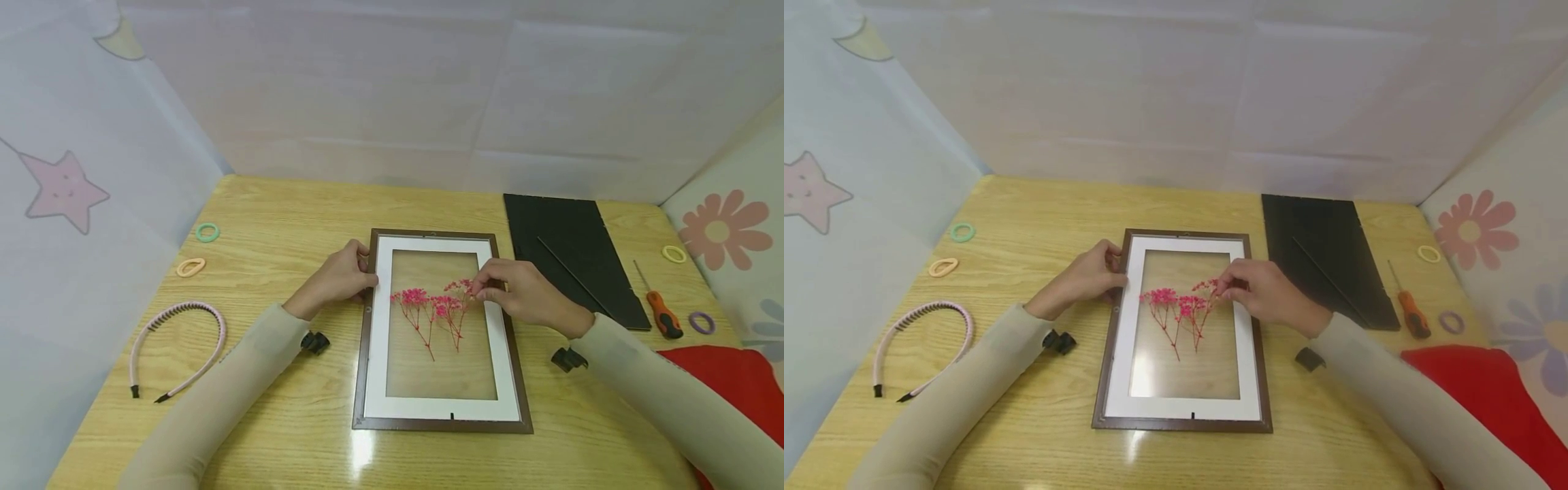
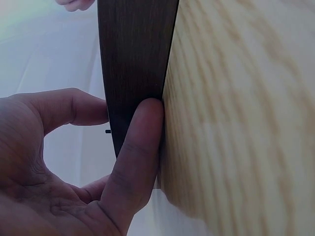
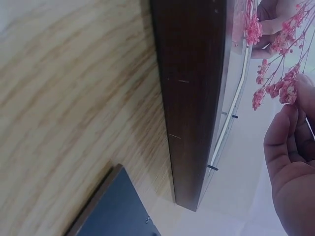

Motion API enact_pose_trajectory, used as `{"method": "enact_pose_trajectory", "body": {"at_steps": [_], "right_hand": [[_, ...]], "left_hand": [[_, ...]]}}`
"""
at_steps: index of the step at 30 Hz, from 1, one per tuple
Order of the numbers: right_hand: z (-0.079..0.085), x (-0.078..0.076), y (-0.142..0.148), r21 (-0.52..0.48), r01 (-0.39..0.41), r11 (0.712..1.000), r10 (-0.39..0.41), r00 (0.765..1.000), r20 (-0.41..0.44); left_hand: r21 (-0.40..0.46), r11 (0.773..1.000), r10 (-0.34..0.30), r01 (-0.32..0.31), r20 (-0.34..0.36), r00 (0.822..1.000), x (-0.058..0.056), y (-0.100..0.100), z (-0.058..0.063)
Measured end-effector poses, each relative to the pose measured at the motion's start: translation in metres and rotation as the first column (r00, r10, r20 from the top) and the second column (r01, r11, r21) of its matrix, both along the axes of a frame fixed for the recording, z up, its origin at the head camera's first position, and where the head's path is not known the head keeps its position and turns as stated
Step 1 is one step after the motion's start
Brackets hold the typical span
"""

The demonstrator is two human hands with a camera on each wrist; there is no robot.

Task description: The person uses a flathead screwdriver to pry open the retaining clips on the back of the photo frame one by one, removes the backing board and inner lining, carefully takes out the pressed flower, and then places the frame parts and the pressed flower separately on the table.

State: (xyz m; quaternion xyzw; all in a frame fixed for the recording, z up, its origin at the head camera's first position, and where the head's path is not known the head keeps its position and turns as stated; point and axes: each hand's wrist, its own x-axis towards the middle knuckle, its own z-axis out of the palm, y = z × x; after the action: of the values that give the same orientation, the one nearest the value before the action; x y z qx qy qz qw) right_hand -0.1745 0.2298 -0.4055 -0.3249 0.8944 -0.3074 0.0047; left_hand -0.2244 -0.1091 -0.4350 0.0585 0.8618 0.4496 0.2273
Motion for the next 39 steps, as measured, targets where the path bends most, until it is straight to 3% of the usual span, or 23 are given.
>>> {"method": "enact_pose_trajectory", "body": {"at_steps": [15, 23, 39], "right_hand": [[-0.001, 0.003, 0.001, -0.002, 0.006, 1.000, -0.006, 0.998, -0.068], [0.003, 0.006, 0.002, 0.019, 0.041, 0.999, -0.041, 0.999, -0.035], [0.009, 0.013, 0.010, -0.010, 0.072, 0.997, -0.072, 0.994, -0.076]], "left_hand": [[-0.015, 1.000, -0.003, 0.003, -0.014, 1.000, 0.000, 0.000, -0.001], [-0.016, 1.000, -0.008, 0.008, -0.013, 1.000, 0.000, 0.000, -0.002], [0.012, 1.000, -0.005, 0.005, 0.003, 1.000, 0.000, 0.004, 0.002]]}}
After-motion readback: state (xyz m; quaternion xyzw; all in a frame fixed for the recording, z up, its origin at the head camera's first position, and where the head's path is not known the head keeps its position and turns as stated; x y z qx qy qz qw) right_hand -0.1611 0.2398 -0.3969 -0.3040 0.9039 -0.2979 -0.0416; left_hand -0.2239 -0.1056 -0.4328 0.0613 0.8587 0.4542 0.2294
